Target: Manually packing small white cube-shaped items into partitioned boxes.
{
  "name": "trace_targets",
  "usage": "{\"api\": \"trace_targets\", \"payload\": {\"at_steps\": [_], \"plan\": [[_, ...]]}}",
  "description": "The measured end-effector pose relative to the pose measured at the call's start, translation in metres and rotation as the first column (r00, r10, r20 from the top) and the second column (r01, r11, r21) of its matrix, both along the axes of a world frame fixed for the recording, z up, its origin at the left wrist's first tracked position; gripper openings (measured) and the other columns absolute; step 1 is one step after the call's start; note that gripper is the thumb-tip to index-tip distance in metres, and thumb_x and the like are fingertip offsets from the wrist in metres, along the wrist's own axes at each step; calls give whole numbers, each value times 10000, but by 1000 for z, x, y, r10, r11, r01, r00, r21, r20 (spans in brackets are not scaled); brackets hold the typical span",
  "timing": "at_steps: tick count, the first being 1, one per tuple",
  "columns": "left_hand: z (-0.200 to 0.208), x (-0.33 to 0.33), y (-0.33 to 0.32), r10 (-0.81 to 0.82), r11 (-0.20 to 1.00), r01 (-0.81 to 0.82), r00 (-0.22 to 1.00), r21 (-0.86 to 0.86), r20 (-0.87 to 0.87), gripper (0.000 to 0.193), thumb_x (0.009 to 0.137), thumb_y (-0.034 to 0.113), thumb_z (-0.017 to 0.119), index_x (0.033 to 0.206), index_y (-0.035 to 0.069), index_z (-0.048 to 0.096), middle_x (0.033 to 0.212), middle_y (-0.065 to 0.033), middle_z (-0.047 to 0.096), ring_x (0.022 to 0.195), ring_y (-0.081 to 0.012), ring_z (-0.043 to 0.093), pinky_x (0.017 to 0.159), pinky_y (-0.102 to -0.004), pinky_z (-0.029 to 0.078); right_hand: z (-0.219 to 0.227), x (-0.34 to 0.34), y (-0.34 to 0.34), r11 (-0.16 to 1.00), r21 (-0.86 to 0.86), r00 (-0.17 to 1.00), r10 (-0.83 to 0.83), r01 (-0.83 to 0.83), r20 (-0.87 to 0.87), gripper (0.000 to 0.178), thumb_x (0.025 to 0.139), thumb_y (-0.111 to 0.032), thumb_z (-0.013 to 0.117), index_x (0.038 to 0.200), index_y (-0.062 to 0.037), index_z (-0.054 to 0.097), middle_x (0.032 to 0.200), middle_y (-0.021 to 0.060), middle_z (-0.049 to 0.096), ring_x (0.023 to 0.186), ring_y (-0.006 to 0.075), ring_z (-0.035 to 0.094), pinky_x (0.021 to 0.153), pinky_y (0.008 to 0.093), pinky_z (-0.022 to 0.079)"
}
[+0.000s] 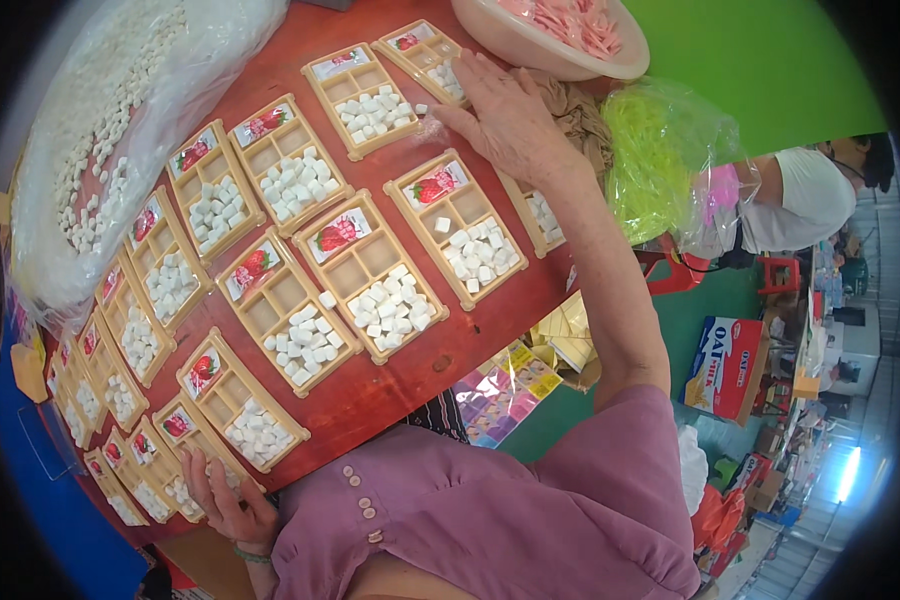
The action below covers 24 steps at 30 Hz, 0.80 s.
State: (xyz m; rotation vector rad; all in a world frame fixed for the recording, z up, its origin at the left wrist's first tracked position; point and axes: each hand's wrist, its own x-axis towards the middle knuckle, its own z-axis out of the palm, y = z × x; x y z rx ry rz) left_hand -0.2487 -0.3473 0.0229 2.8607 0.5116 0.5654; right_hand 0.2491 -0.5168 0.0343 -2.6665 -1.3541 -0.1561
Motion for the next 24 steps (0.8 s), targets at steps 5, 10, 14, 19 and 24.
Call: {"api": "trace_targets", "payload": {"at_steps": [5,10,14,19,24], "plan": [[-4,4,0,83,996,-83,996,-23,-13,396,926,53,506,1293,-92,477,1370,-284,455,1301,-508,418,1059,-582,385,0,-2,1,995,-83,994,-65,58,-88,680,999,-508,428,1490,-44,347,1549,177,334,1450,324,278,1191,489,170],[-5,1,0,50,998,-50,999,44,7,405,918,65,538,1288,-90,479,1350,-279,468,1293,-508,425,1059,-591,379,3,-2,1,999,-52,1000,-11,10,-28,633,1001,-464,458,1495,-83,349,1555,160,329,1444,305,294,1188,498,175],[-9,-4,0,23,998,-23,1000,61,8,397,920,77,555,1275,-86,483,1356,-268,461,1305,-506,412,1063,-604,366,19,-27,19,999,-36,1000,23,-23,5,617,1003,-427,473,1494,-76,347,1554,142,339,1445,288,296,1193,449,188],[-10,-5,0,42,992,-39,999,123,-21,387,935,108,566,1270,-68,484,1380,-245,438,1336,-509,368,1081,-630,331,5,-31,31,976,-52,977,213,-213,-15,629,995,-454,476,1479,-64,375,1558,98,347,1450,279,287,1194,452,184],[-11,-7,0,51,991,-48,998,126,-24,387,930,115,577,1265,-60,492,1381,-246,436,1344,-510,358,1093,-636,316,3,-33,40,985,-73,988,157,-158,-11,651,988,-458,492,1475,-43,370,1547,125,356,1443,298,296,1184,450,211]]}}
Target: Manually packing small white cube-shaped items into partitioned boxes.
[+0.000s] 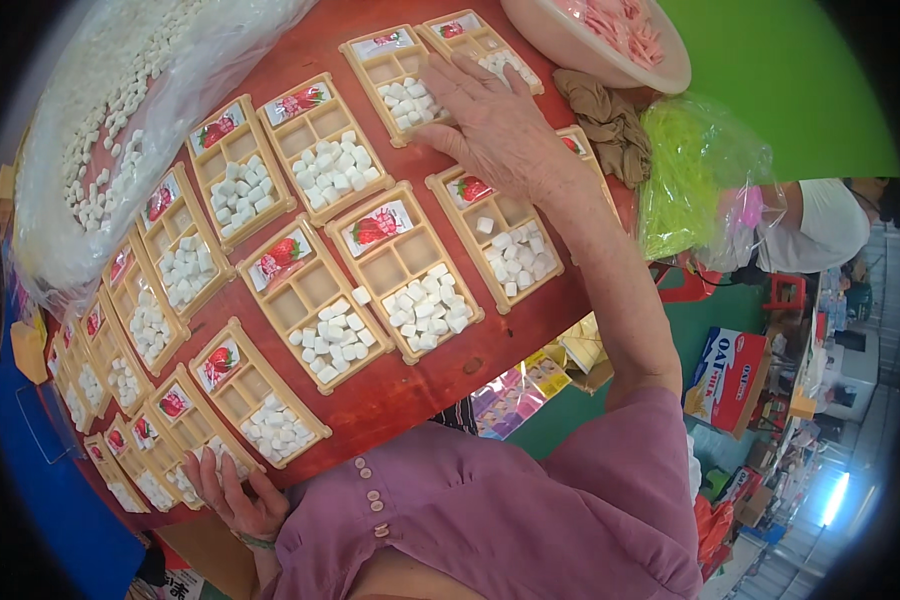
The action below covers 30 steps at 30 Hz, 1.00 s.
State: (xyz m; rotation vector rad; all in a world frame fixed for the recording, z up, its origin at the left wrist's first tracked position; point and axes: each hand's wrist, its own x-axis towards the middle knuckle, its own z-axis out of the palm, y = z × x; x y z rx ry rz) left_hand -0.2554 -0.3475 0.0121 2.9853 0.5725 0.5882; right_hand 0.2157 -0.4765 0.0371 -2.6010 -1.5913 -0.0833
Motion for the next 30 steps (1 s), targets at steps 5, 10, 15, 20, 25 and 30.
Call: {"api": "trace_targets", "payload": {"at_steps": [5,10,15,20,25,30], "plan": [[-4,-3,-1,35,999,-34,999,-25,22,338,907,113,598,1211,-17,526,1377,-200,444,1361,-461,352,1129,-643,266,1,-1,2,995,98,999,4,1,-52,660,966,-424,552,1449,-5,387,1502,201,392,1414,329,340,1165,437,255],[-4,-4,1,23,999,-22,999,-27,26,327,896,111,611,1189,-15,537,1372,-198,447,1362,-458,352,1127,-645,270,0,-3,3,991,128,999,33,-28,-42,649,953,-397,587,1421,18,414,1480,223,412,1393,357,365,1152,414,287],[-7,-4,0,32,999,-31,999,-22,29,325,902,119,604,1190,-16,536,1372,-199,446,1360,-460,354,1120,-651,275,-4,-1,7,992,114,998,61,-58,-30,615,946,-392,599,1407,-12,452,1473,216,419,1377,377,376,1141,428,308],[-8,-3,0,34,999,-33,999,-30,40,320,901,116,605,1185,-16,538,1369,-202,446,1359,-462,353,1118,-651,278,-4,-1,8,980,192,997,66,-59,-30,566,939,-348,621,1378,-19,481,1460,210,435,1366,373,391,1130,426,325],[-7,-4,-1,45,998,-44,999,-40,25,322,894,108,613,1179,-22,539,1360,-203,445,1359,-464,350,1112,-653,289,2,-3,18,951,290,991,125,-107,-43,387,912,-226,670,1227,-13,597,1402,205,500,1287,364,487,1061,419,404],[-8,-3,-1,47,998,-46,999,-46,26,325,892,107,614,1177,-28,538,1361,-207,445,1356,-468,351,1102,-654,305,1,5,33,932,360,988,81,-29,-132,195,889,-125,673,1049,-15,658,1343,210,555,1117,342,612,930,383,489]]}}
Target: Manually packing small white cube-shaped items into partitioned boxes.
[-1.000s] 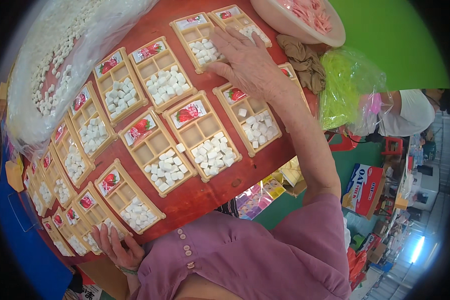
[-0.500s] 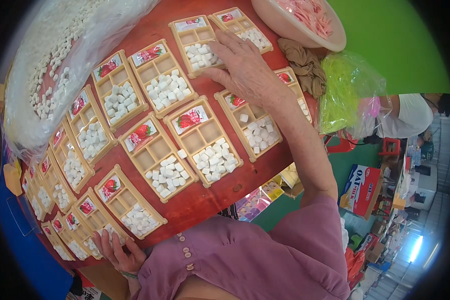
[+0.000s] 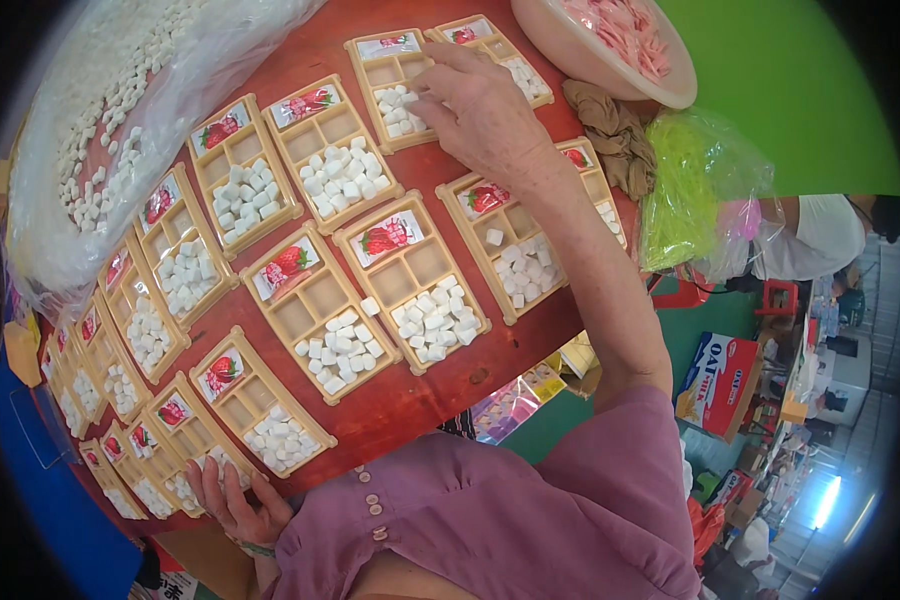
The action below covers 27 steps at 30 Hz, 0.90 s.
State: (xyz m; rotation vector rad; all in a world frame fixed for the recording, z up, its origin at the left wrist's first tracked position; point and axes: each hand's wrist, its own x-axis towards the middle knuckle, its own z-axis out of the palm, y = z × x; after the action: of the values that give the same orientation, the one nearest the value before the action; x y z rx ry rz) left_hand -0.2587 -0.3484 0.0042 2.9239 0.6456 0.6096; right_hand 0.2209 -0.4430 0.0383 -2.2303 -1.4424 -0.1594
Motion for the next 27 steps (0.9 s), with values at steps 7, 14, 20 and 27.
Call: {"api": "trace_targets", "payload": {"at_steps": [7,14,20,27], "plan": [[-1,-1,0,1,1000,-1,1000,-14,25,305,887,96,616,1155,-34,550,1345,-218,459,1343,-474,367,1092,-647,327,-3,8,7,999,-37,1000,19,-19,0,153,884,-104,669,993,2,654,1352,197,557,1112,273,619,925,324,484],[1,-1,-1,15,1000,-15,1000,-26,13,286,883,95,621,1127,-43,562,1340,-218,464,1342,-473,370,1091,-642,329,-3,23,7,990,89,874,-54,111,-483,125,919,-115,658,968,1,662,1363,143,554,1203,173,544,971,292,435],[2,0,-1,-1,1000,1,1000,-18,11,370,870,54,615,1209,-63,526,1344,-225,472,1316,-498,401,1071,-612,369,-9,32,12,994,12,901,-97,113,-422,114,926,-101,641,958,7,656,1334,141,571,1166,169,556,960,291,434],[2,1,-1,-5,1000,5,1000,-16,19,360,881,70,613,1203,-66,527,1343,-232,474,1307,-498,412,1067,-614,372,-11,34,12,1000,-23,975,-7,2,-222,108,900,-72,647,959,17,637,1294,119,585,1083,173,587,916,270,449]]}}
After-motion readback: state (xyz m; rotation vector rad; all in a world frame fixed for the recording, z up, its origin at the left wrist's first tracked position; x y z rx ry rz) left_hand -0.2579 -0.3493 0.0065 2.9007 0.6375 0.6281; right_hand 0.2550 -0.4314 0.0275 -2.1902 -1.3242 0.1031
